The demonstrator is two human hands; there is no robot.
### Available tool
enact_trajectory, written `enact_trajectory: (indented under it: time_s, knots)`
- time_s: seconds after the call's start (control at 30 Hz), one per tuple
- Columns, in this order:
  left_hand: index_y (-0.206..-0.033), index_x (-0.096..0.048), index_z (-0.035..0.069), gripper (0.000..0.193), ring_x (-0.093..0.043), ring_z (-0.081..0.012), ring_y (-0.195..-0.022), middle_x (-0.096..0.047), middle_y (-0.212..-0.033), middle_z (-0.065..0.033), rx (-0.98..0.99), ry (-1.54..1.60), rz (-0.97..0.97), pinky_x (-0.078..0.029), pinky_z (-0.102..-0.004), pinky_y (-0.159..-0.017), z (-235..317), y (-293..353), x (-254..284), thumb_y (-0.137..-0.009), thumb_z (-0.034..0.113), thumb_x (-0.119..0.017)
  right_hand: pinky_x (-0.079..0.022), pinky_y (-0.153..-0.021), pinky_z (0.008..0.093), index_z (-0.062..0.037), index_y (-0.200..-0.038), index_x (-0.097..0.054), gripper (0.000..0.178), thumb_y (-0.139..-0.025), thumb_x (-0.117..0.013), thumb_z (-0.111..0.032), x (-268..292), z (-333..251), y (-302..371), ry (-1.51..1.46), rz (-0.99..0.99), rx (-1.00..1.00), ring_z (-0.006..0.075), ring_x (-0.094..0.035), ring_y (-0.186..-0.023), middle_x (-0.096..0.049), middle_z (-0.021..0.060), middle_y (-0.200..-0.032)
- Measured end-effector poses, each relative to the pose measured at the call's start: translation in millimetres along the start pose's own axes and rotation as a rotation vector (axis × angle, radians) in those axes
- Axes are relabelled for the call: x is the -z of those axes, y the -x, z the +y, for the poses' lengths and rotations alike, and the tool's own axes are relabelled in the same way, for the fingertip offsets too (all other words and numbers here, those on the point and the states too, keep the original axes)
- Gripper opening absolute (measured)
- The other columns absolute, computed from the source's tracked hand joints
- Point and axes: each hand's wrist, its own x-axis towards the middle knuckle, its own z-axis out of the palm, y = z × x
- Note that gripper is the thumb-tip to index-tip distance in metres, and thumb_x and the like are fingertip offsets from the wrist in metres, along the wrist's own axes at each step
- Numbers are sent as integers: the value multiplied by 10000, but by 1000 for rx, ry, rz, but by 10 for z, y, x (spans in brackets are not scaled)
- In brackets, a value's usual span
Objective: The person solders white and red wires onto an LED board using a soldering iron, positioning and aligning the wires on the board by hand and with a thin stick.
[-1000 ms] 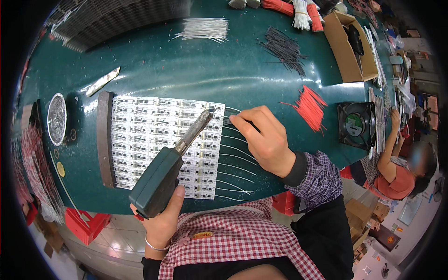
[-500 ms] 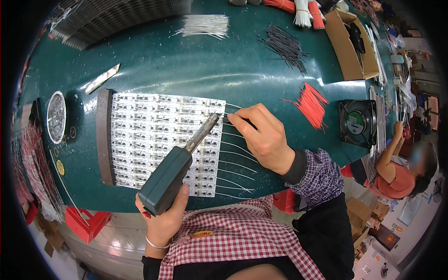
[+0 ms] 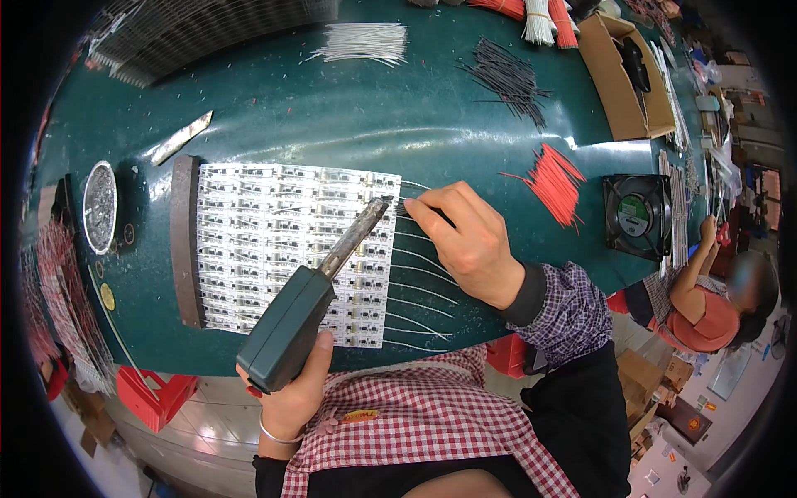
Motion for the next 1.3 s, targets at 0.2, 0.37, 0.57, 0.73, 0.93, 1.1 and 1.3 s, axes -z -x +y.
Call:
enact_trajectory:
  time_s: [0.2,0.37,0.57,0.73,0.93,1.1,1.3]
  knots:
    - [-915,-715,-1,224,-645,-153,-630,-698,-788,-69,-13,49,73,-505,-291,-600,26,15,-8,-733,93,-805,-519,-613,313,46,-974,-660,303,-671,-673,51,10,-19,1,-21,42,33,251,-618,-752,-634,115,-886]
    - [-925,-708,-18,231,-648,-137,-657,-705,-809,-77,-3,74,74,-509,-283,-593,14,41,26,-734,70,-801,-514,-612,320,61,-983,-656,317,-667,-680,65,24,-79,74,-71,73,70,262,-616,-747,-643,127,-887]
    - [-913,-707,-19,203,-637,-127,-636,-701,-784,-73,45,61,8,-502,-278,-580,32,58,40,-743,57,-787,-511,-647,309,55,-1002,-648,326,-682,-637,-13,1,-70,131,-52,-5,52,243,-591,-793,-605,113,-917]
    - [-883,-707,-5,187,-629,-158,-593,-684,-748,-71,-44,6,-6,-485,-282,-572,-19,58,29,-740,82,-791,-510,-608,311,46,-986,-663,309,-678,-679,69,-1,-91,113,-61,7,22,243,-613,-738,-631,117,-885]
    - [-1081,-672,-19,331,-659,-135,-836,-700,-967,-70,-63,-60,-129,-526,-256,-745,-80,77,121,-759,-37,-748,-510,-608,310,37,-980,-663,293,-689,-676,64,1,-98,107,-46,-3,16,239,-611,-740,-631,112,-884]
    - [-1083,-670,-24,333,-661,-141,-855,-700,-967,-69,-69,-76,-118,-527,-262,-768,-104,73,108,-759,-39,-748,-504,-599,312,32,-972,-658,278,-696,-682,58,-9,-109,100,-19,9,6,236,-607,-733,-620,107,-868]
    - [-1090,-665,-22,341,-618,-94,-695,-691,-943,-65,-27,-6,-92,-483,-210,-591,-174,96,112,-760,-42,-749,-499,-594,317,27,-951,-645,261,-696,-692,55,-35,-99,102,-33,37,7,240,-603,-724,-611,106,-856]
